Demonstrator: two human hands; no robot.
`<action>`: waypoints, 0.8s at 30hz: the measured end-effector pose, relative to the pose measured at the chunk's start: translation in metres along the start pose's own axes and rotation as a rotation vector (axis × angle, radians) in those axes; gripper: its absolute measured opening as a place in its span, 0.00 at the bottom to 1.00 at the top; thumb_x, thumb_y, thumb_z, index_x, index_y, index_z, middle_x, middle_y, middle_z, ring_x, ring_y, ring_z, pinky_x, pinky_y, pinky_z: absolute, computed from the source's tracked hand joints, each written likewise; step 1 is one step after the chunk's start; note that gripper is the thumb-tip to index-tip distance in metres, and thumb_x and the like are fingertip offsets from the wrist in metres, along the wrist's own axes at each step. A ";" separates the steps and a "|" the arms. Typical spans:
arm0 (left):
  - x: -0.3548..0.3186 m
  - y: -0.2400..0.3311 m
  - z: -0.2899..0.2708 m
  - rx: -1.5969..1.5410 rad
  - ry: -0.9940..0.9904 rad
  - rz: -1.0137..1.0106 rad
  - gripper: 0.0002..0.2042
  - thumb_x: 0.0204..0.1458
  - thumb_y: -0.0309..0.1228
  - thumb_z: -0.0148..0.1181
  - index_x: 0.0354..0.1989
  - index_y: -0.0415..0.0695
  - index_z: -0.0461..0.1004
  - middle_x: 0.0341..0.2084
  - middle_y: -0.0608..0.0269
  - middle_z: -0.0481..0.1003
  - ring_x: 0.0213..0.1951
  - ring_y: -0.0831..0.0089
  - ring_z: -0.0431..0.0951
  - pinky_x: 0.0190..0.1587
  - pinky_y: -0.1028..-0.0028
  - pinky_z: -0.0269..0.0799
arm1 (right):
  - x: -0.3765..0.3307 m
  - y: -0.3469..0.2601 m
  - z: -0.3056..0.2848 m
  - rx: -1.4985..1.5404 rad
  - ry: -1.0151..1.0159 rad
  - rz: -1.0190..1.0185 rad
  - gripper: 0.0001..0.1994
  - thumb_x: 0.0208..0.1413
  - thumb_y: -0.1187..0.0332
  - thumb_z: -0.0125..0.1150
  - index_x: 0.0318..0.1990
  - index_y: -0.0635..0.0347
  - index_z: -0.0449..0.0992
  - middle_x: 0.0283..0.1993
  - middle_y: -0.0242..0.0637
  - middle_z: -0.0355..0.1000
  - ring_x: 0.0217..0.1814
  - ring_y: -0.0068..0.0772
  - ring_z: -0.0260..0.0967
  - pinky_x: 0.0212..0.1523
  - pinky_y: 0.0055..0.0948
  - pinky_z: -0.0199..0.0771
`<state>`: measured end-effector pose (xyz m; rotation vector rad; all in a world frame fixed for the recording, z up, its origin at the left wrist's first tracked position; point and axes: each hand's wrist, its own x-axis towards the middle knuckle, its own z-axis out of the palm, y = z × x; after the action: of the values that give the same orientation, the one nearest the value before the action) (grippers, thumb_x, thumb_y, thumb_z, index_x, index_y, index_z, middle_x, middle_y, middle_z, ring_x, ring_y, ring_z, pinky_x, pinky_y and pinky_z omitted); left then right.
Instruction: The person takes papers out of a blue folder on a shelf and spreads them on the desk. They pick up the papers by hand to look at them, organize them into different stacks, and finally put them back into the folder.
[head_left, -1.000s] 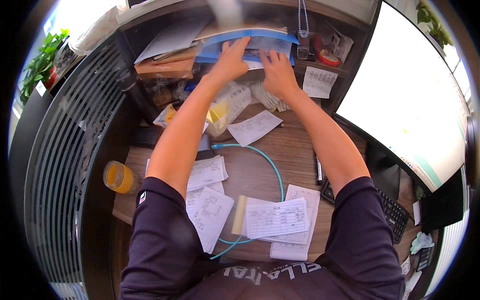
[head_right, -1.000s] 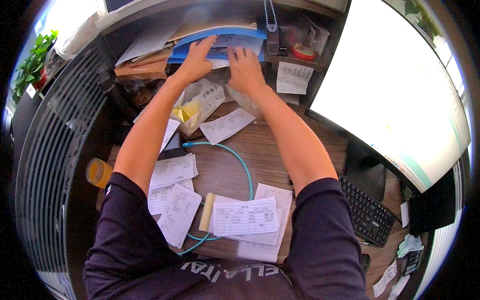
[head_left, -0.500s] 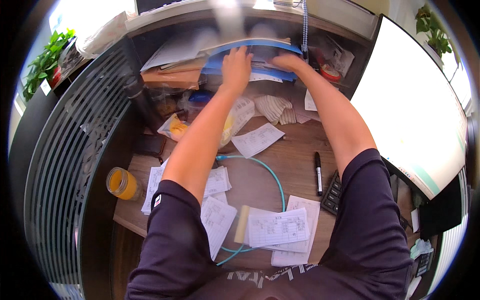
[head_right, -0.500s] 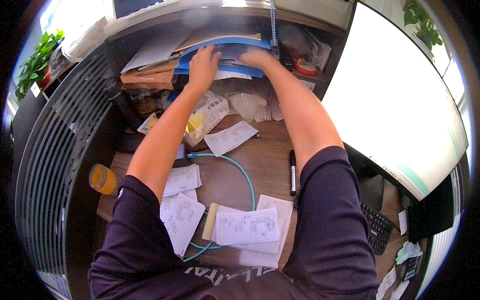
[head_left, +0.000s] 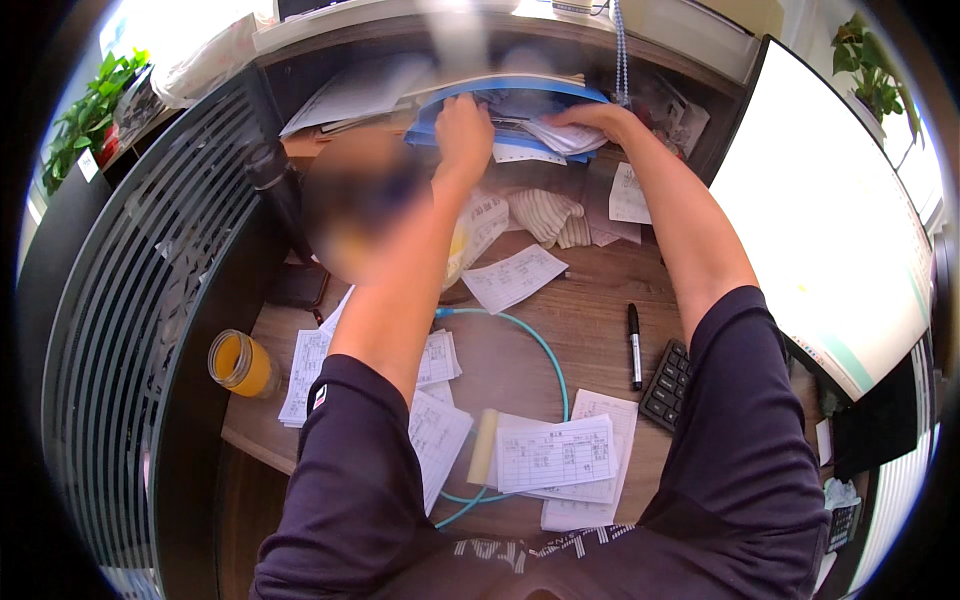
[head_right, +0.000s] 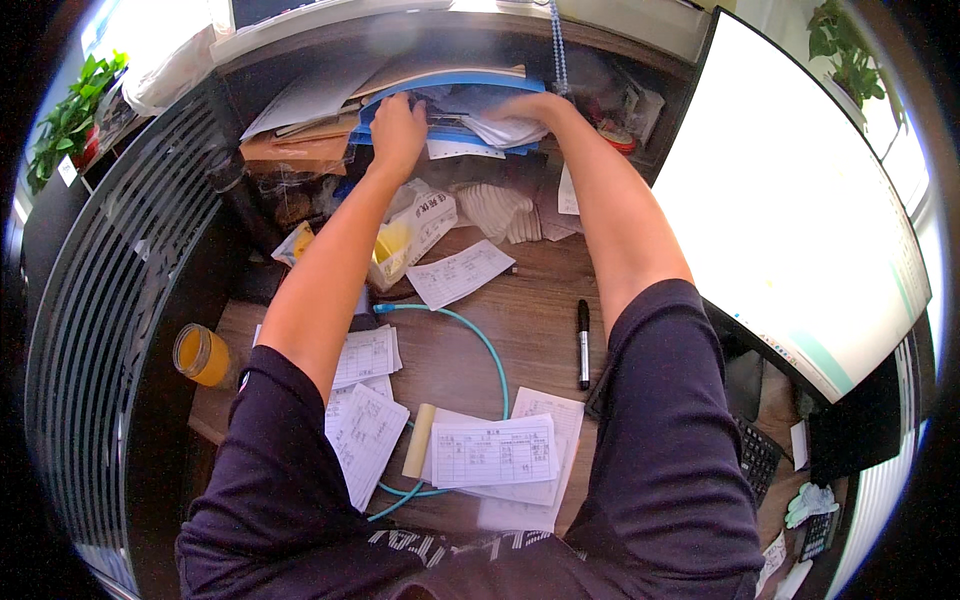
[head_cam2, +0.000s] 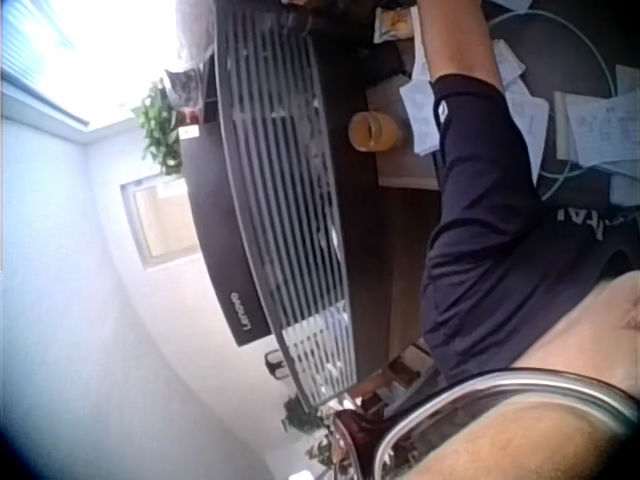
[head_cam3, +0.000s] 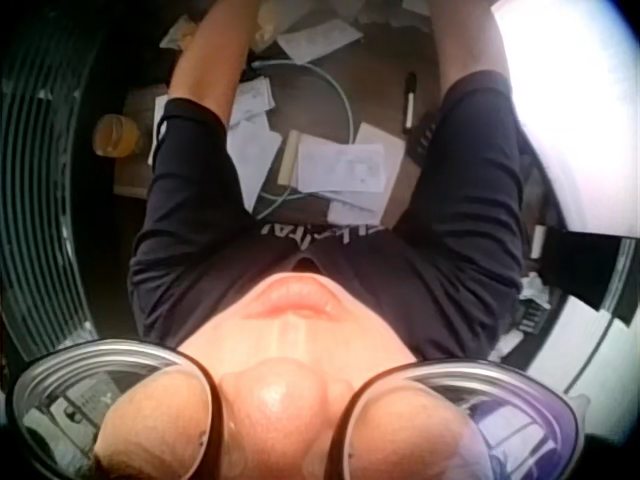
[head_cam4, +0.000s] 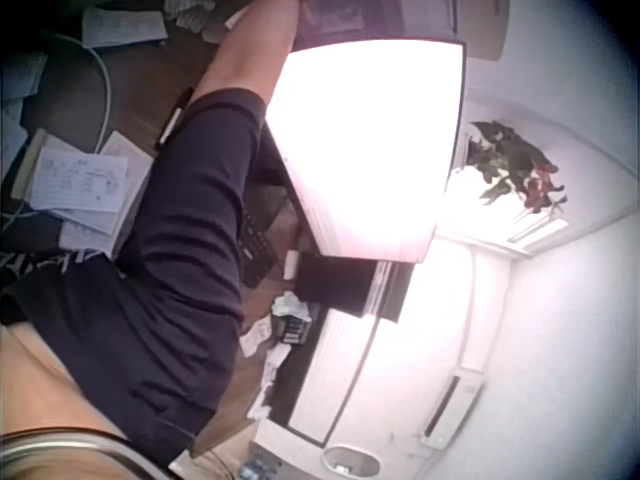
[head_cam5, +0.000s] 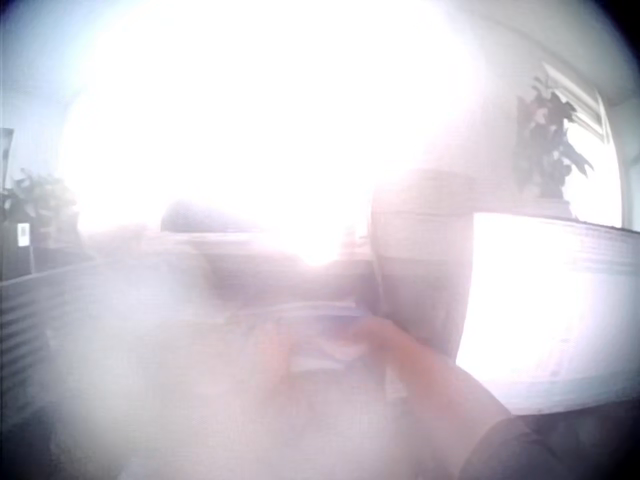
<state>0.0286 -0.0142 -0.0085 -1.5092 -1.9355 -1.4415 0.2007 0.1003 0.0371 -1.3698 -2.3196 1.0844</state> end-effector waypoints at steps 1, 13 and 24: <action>0.000 0.001 0.001 -0.006 -0.006 -0.008 0.13 0.50 0.34 0.54 0.36 0.35 0.71 0.35 0.42 0.72 0.40 0.47 0.72 0.43 0.56 0.67 | -0.003 0.003 -0.003 0.082 -0.014 -0.001 0.27 0.43 0.53 0.67 0.48 0.58 0.72 0.49 0.39 0.70 0.47 0.28 0.68 0.48 0.22 0.66; -0.002 -0.007 -0.001 0.036 -0.023 0.068 0.15 0.49 0.36 0.55 0.32 0.32 0.72 0.34 0.41 0.71 0.39 0.45 0.72 0.44 0.56 0.67 | -0.091 0.020 0.024 0.954 0.241 -0.025 0.15 0.48 0.75 0.59 0.43 0.74 0.69 0.44 0.47 0.70 0.44 0.36 0.71 0.42 0.31 0.78; -0.187 0.064 -0.187 -0.082 -0.833 0.263 0.15 0.52 0.33 0.53 0.47 0.42 0.71 0.45 0.52 0.71 0.49 0.56 0.70 0.52 0.67 0.64 | -0.290 0.136 0.094 0.790 -0.069 -0.152 0.32 0.41 0.65 0.67 0.54 0.71 0.63 0.46 0.43 0.69 0.44 0.27 0.69 0.45 0.23 0.68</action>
<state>0.0981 -0.2768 -0.0254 -2.5718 -1.9461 -0.8363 0.3943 -0.1468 -0.0767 -0.8385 -1.6685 1.7418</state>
